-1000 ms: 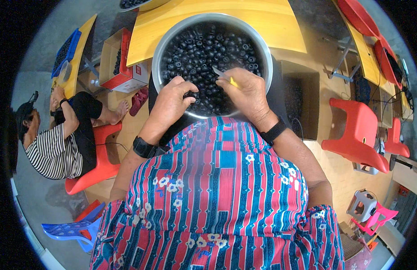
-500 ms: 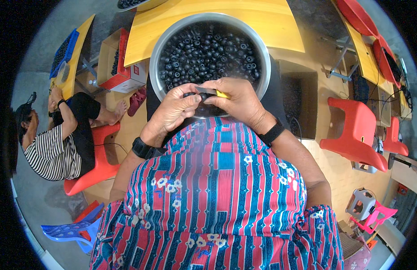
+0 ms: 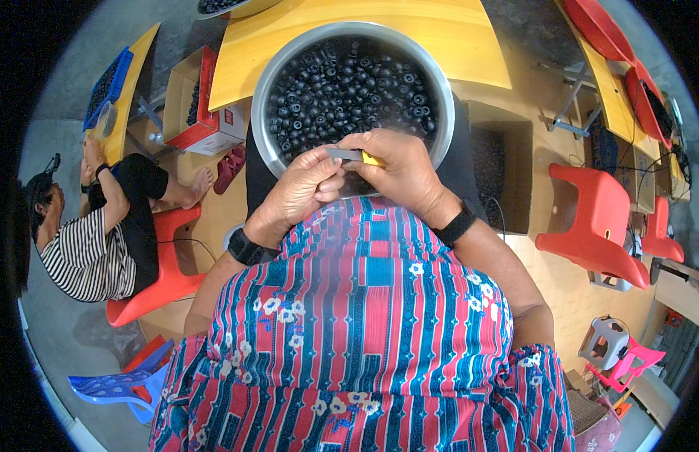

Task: The recorder is seen peeling off rubber waste from small circular plastic or rubber parts.

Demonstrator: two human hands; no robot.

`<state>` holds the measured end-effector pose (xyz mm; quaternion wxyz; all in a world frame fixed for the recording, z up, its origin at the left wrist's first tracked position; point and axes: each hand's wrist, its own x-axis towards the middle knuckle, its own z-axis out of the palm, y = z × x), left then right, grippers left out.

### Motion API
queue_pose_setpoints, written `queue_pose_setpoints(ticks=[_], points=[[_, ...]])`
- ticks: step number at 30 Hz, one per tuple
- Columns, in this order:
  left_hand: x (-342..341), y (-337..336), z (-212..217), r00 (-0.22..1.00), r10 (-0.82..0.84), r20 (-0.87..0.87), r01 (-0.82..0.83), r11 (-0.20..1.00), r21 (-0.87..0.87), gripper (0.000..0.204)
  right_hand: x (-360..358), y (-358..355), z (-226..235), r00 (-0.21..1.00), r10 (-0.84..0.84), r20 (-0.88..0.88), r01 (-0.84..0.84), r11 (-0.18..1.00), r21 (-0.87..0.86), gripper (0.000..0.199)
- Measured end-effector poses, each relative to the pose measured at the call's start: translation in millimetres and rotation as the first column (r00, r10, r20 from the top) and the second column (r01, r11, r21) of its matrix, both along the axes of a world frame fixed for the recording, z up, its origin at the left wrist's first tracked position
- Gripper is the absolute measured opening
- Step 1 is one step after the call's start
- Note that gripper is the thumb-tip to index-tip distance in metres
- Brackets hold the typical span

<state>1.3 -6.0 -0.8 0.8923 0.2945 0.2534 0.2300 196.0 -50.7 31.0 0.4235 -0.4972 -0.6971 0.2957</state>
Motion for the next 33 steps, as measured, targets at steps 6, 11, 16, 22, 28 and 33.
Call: queue_pose_setpoints(ticks=[6,11,16,22,28,33], points=[[1.9,-0.2,1.1,1.0,0.014,0.003,-0.014,0.999,0.05,0.021,0.3,0.4,-0.6,1.0,0.012,0.0,-0.012,1.0,0.005,0.027],[1.1,0.4,-0.2,1.0,0.015,-0.002,-0.015,0.998,0.062,0.018,0.4,0.6,-2.1,1.0,0.022,0.006,-0.022,1.0,0.007,0.027],[0.6,1.7,-1.5,0.991,0.069,0.115,-0.062,0.996,-0.068,0.016,3.3,0.8,-1.6,0.991,-0.063,-0.115,0.057,0.997,-0.05,0.028],[-0.2,2.7,-2.5,0.975,0.096,0.2,-0.077,0.992,-0.101,0.016,8.4,-1.0,-3.3,0.997,-0.007,-0.078,0.001,0.998,-0.067,0.023],[-0.9,2.4,-0.8,0.977,0.101,0.186,-0.081,0.99,-0.111,0.015,7.0,-0.6,-2.0,0.996,0.04,0.082,-0.041,0.999,0.013,0.024],[-1.2,1.2,0.4,0.978,0.077,0.192,-0.059,0.994,-0.097,0.015,5.9,-1.8,2.6,0.978,0.041,0.203,-0.05,0.998,0.043,0.024]])
